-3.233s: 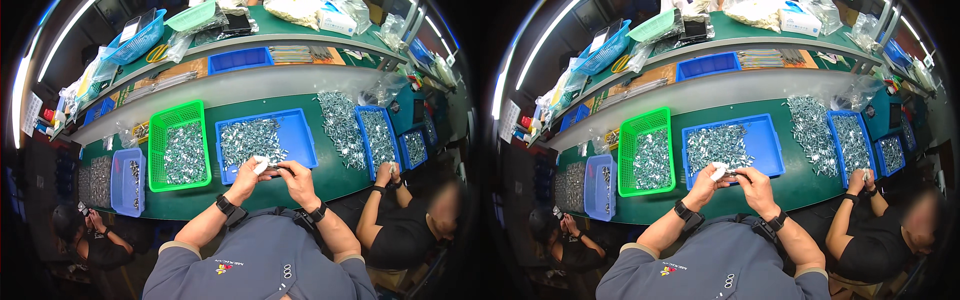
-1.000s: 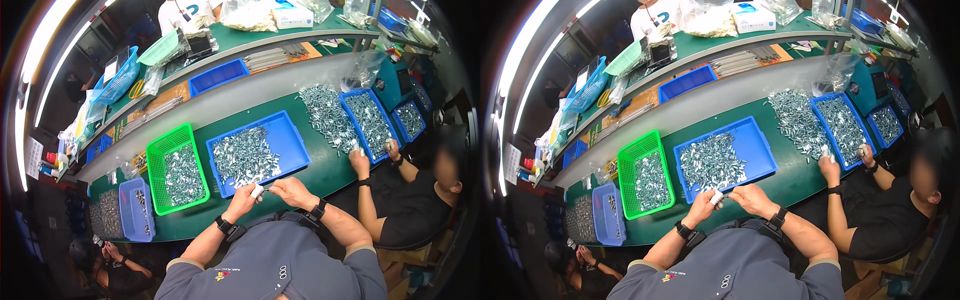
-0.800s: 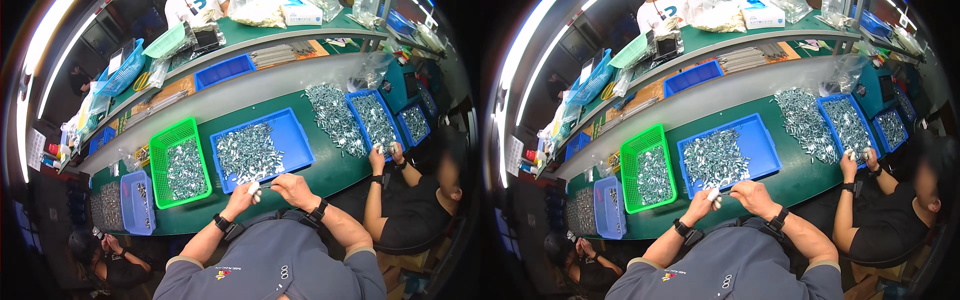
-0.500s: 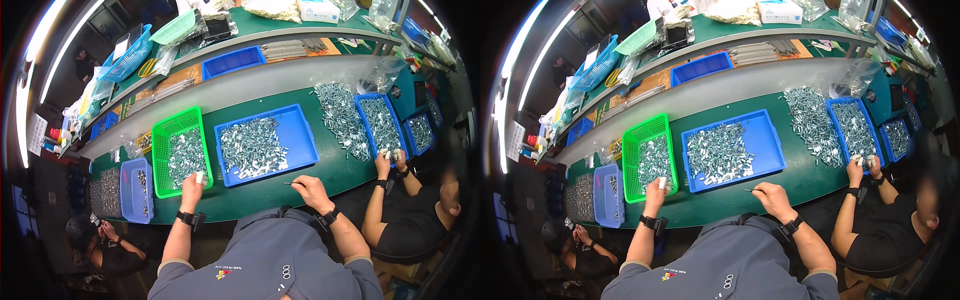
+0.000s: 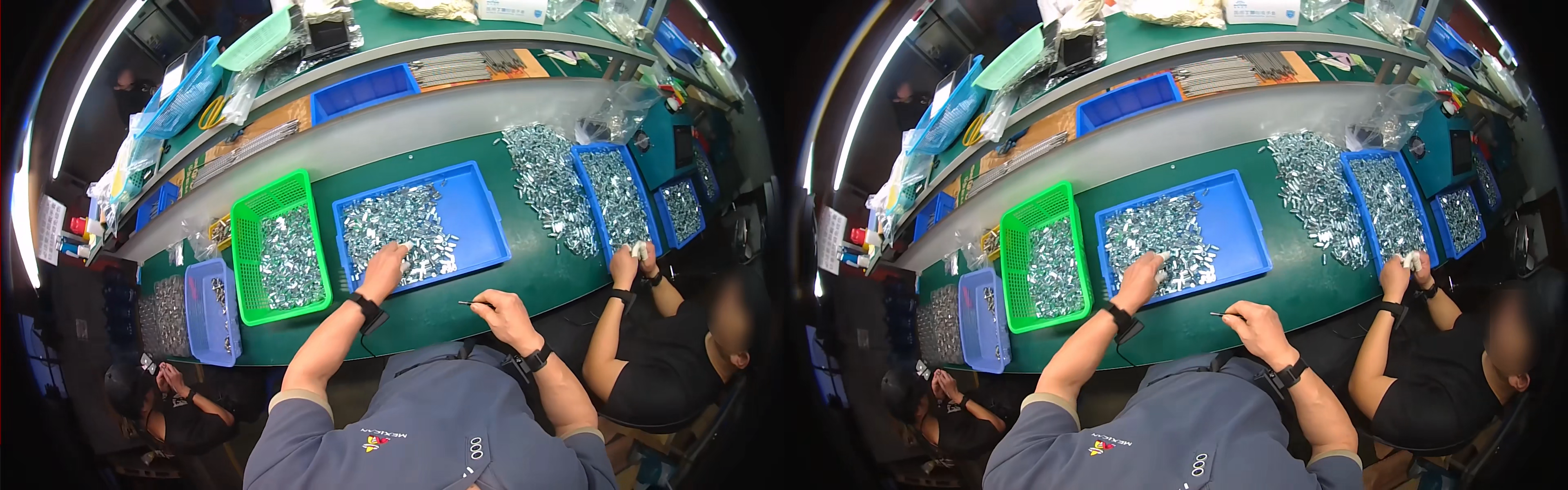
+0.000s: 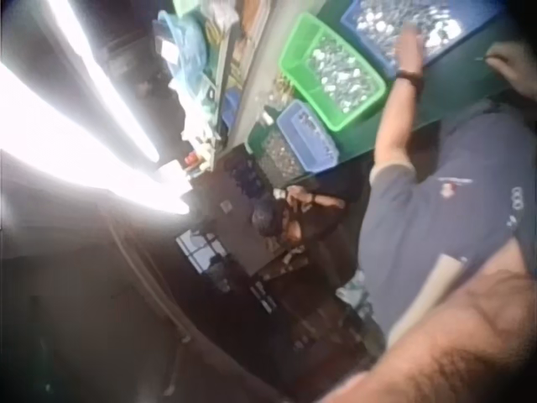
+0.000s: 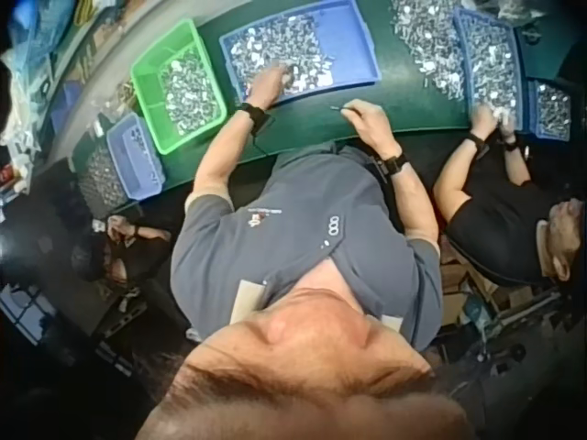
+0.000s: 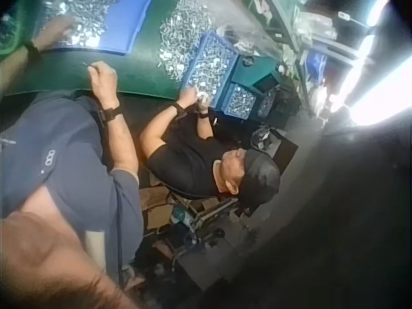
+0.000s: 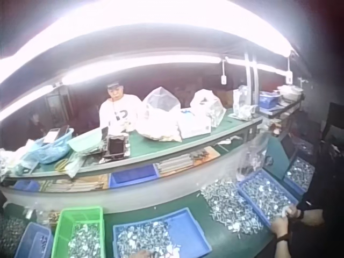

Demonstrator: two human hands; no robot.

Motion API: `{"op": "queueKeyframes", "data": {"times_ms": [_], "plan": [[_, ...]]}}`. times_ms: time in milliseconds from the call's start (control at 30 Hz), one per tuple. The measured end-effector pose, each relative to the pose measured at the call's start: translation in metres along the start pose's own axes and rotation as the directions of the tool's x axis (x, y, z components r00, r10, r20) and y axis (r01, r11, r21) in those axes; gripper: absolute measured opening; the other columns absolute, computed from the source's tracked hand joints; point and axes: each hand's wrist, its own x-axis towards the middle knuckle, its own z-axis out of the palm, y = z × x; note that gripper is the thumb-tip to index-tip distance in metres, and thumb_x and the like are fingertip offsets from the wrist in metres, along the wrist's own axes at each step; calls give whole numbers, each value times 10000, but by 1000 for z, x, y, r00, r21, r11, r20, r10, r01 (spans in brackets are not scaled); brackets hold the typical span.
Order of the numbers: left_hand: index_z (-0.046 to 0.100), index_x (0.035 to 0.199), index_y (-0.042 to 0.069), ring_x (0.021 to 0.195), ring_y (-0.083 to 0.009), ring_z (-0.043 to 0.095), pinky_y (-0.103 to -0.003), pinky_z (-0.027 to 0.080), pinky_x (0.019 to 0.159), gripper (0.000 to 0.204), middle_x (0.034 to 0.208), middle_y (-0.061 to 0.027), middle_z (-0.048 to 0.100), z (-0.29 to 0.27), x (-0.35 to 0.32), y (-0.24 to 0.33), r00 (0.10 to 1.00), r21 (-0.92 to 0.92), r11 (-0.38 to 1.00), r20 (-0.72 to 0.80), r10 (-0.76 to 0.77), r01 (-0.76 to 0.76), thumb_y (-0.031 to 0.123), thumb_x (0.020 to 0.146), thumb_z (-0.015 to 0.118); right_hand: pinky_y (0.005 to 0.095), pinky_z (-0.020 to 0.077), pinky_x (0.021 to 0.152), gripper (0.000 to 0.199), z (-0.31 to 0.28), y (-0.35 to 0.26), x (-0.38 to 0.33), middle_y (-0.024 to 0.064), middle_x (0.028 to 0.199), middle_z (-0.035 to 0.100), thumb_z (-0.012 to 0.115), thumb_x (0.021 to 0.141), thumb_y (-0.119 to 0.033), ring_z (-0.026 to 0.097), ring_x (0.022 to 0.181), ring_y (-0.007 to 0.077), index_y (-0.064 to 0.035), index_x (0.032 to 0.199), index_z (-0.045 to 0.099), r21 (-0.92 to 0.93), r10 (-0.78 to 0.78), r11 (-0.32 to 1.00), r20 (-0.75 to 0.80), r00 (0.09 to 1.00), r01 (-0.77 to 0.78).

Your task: Inspecting and sorting small metal components into different trays on a production line.

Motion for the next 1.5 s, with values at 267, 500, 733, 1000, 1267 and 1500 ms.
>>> {"op": "queueKeyframes", "data": {"times_ms": [267,500,733,1000,1267,1500], "plan": [[655,1067,78,896,-359,636,-490,516,749,223,881,-138,576,37,31,-26,983,104,982,-78,167,-158,57,852,712,396,508,663,154,-8,17,-16,141,837,704,710,920,-158,679,739,319,-16,980,724,14,63,998,-26,998,-62],[651,1033,48,871,-305,684,-392,543,763,187,922,-110,679,23,7,-20,998,-123,992,-61,5,-13,46,876,753,377,520,683,177,0,18,-2,146,851,710,695,930,-137,692,751,296,-4,1044,717,91,16,996,-48,999,-12],[678,1056,14,899,-123,672,-293,546,802,127,957,-45,716,-30,-30,41,958,-671,687,151,-244,280,66,953,732,285,524,703,181,21,-5,29,77,852,722,664,972,-87,669,772,130,27,1106,705,263,2,965,-62,998,14],[712,1133,13,907,-114,681,-293,548,818,177,985,-46,731,-72,-52,71,976,-743,637,113,-184,206,81,970,717,265,513,691,152,45,-33,47,57,842,712,662,978,-67,645,759,103,21,1088,718,281,-79,957,-12,997,79],[710,1137,7,919,-114,680,-290,552,839,175,1002,-46,734,-70,-61,70,981,-790,585,106,-161,182,73,975,710,262,494,660,145,48,-40,50,41,798,680,667,987,-97,618,729,91,12,1066,721,231,-124,966,37,992,113],[703,1146,11,921,-111,678,-287,552,842,176,1014,-36,732,-58,-61,66,977,-867,458,128,-172,195,71,980,707,271,437,584,177,46,-41,47,27,734,634,628,1024,-146,537,644,83,9,968,690,210,48,975,127,991,-74]]}}
